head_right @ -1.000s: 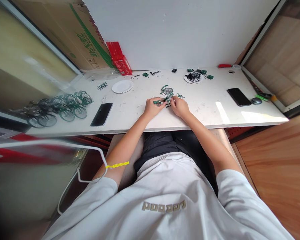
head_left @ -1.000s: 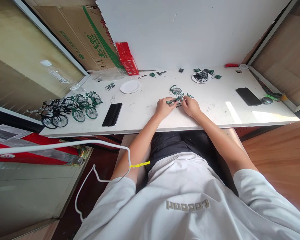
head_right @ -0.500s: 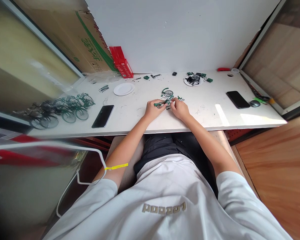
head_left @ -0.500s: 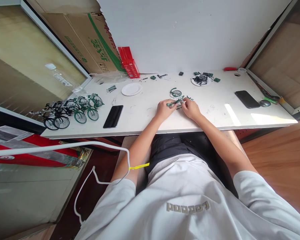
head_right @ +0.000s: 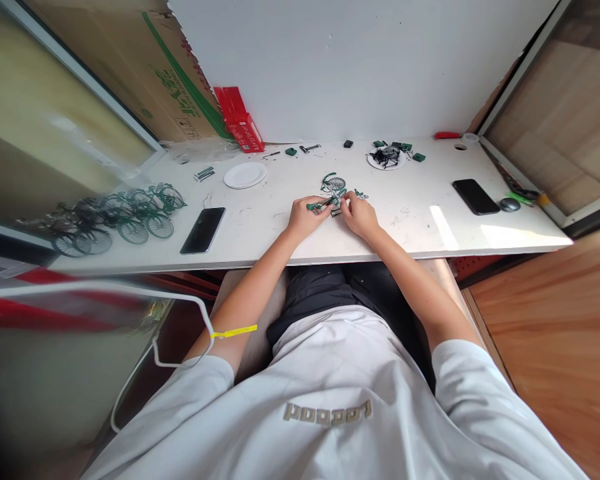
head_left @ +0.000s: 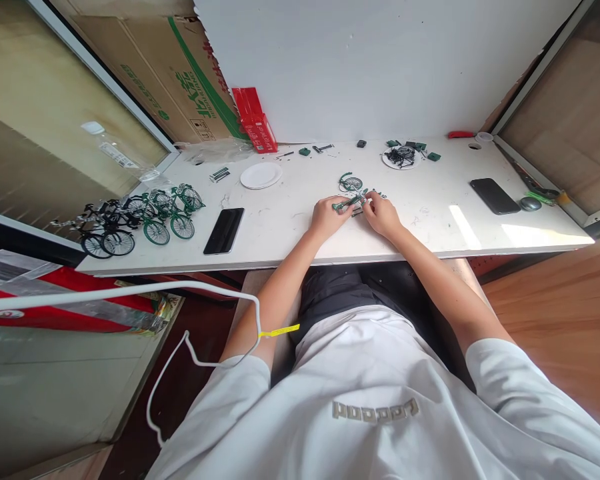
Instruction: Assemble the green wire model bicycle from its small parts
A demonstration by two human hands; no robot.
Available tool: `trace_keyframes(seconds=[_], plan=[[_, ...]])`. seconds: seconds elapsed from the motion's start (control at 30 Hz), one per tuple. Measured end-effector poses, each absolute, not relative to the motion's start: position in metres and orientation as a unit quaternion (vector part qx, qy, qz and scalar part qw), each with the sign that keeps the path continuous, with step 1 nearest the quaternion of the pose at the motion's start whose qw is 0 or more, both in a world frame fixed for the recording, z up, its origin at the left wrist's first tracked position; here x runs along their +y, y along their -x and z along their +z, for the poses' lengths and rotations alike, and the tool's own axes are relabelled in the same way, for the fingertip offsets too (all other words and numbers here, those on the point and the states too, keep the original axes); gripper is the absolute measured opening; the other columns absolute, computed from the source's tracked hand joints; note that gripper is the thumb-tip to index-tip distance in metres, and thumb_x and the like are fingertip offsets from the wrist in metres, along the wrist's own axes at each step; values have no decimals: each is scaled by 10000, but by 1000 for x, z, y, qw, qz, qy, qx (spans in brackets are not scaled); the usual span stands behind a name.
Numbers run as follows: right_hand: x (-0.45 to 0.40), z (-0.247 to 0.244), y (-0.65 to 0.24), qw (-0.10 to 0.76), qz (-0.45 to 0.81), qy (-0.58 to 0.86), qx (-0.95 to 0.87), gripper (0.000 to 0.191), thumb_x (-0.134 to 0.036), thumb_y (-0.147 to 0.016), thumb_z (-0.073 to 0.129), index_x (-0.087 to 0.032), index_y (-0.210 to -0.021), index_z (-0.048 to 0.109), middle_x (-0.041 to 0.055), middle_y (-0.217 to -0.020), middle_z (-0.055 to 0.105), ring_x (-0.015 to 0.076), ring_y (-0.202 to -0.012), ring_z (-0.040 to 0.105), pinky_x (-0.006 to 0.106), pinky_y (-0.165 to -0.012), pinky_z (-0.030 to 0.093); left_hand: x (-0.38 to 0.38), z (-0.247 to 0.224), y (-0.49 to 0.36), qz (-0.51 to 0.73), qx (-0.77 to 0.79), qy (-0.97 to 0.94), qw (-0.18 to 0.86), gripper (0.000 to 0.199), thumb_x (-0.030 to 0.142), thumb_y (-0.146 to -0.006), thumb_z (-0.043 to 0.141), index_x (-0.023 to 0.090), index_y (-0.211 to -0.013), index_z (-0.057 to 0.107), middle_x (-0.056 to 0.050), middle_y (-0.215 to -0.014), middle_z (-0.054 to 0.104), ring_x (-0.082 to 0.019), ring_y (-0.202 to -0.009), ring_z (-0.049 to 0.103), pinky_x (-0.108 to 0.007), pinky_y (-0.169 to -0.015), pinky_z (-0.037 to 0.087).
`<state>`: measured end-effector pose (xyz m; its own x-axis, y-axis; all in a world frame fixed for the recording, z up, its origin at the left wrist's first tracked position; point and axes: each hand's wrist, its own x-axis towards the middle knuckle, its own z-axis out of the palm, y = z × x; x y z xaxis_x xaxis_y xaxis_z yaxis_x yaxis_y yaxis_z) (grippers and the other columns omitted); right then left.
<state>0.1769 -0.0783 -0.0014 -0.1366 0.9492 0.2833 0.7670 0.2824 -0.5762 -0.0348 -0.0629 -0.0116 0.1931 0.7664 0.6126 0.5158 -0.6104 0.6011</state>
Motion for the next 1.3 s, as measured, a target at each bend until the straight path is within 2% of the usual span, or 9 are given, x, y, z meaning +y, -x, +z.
trace_keyframes(seconds=[0.17, 0.47, 0.7, 0.87, 0.97, 1.1, 1.3], plan=[[-80, -1, -176, 324, 153, 566, -743, 262, -429, -1087, 512, -238, -1257, 571, 11, -719, 659, 270, -665, 593, 360, -685, 357, -64, -10, 35, 480, 427, -756, 128, 122, 244, -954, 831, 188, -1044, 891, -94, -970, 881, -193, -748, 750, -316, -798, 584], [-80, 1, -176, 295, 132, 579, -748, 345, -466, -1156, 353, -248, -1140, 619, 104, -857, 743, 323, -808, 661, 385, -717, 362, -66, -9, 35, 464, 431, -763, 129, 131, 260, -966, 823, 190, -1054, 892, -92, -966, 879, -197, -738, 739, -323, -808, 588], [-80, 0, -175, 314, 138, 577, -741, 281, -485, -1103, 503, -243, -1216, 591, 47, -756, 689, 288, -705, 614, 371, -686, 367, -63, -12, 34, 475, 425, -758, 135, 135, 259, -956, 823, 192, -1050, 894, -101, -1004, 888, -208, -774, 767, -324, -811, 606], [-77, -3, -178, 323, 133, 562, -750, 369, -549, -1140, 390, -250, -1139, 605, 66, -734, 664, 288, -679, 582, 374, -666, 348, -64, -11, 34, 475, 420, -761, 139, 122, 245, -944, 823, 199, -1034, 892, -97, -980, 888, -220, -809, 785, -323, -814, 617], [-78, -3, -178, 333, 135, 567, -741, 363, -560, -1137, 396, -253, -1190, 584, 53, -730, 660, 288, -680, 583, 369, -668, 346, -65, -9, 33, 474, 418, -763, 136, 90, 225, -948, 824, 201, -1008, 887, -102, -978, 884, -238, -865, 803, -332, -840, 617], [-81, 0, -177, 334, 139, 573, -735, 296, -520, -1093, 479, -260, -1216, 548, 26, -720, 657, 280, -675, 589, 364, -673, 358, -66, -8, 33, 471, 419, -765, 134, 82, 211, -952, 824, 202, -1009, 883, -100, -981, 882, -244, -878, 804, -342, -858, 610], [-80, 2, -179, 329, 141, 550, -754, 263, -470, -1042, 503, -252, -1183, 547, 6, -701, 629, 265, -660, 583, 365, -683, 362, -65, -9, 33, 477, 416, -761, 142, 94, 194, -947, 828, 196, -1020, 888, -103, -1000, 887, -241, -874, 810, -337, -848, 611]])
